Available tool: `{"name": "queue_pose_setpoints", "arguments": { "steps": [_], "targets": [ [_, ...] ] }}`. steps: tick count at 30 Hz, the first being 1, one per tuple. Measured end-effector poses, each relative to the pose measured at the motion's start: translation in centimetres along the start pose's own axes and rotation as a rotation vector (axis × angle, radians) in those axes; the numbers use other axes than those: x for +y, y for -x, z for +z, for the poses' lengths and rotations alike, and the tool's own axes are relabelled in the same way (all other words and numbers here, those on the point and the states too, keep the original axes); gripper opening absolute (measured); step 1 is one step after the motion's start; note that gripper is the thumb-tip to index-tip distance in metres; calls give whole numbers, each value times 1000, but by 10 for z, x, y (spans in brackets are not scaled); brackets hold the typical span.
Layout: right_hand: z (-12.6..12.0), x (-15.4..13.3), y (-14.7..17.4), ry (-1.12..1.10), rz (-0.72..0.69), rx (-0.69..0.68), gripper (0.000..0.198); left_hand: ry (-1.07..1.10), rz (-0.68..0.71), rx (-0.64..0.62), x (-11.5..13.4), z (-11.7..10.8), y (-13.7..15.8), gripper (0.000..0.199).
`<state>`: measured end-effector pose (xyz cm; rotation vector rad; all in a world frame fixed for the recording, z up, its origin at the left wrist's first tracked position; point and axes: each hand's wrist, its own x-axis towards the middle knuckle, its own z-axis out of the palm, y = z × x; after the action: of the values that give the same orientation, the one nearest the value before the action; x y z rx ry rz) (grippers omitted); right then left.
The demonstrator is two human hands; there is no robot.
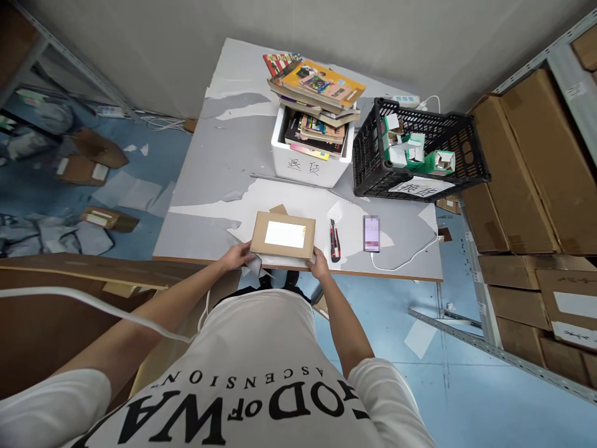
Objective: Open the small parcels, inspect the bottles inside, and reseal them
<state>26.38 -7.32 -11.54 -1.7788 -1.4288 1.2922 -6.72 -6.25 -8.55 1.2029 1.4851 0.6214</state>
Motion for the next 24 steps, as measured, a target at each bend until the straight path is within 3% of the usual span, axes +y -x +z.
{"name": "queue_pose_setpoints", "arguments": {
  "steps": [3,7,10,15,19,24],
  "targets": [
    [4,-8,2,-82,23,-22,62,-71,22,-60,7,4,3,54],
    [-6,-27,8,-171,-37,-50,51,-140,102,-10,21,-1,10,55],
    [-19,-49,12,-65,-64,3,40,-179,122,87,39,-7,13,56],
    [-28,-80,6,225,-14,126,43,-358,66,238,66,-11,0,60],
    [-24,-83,0,278,47,105,44,-390,23,221,67,-10,-11,59],
    [-16,-71,-1,169,112,102,45,-339,27,220,52,-7,-15,59]
  ]
}}
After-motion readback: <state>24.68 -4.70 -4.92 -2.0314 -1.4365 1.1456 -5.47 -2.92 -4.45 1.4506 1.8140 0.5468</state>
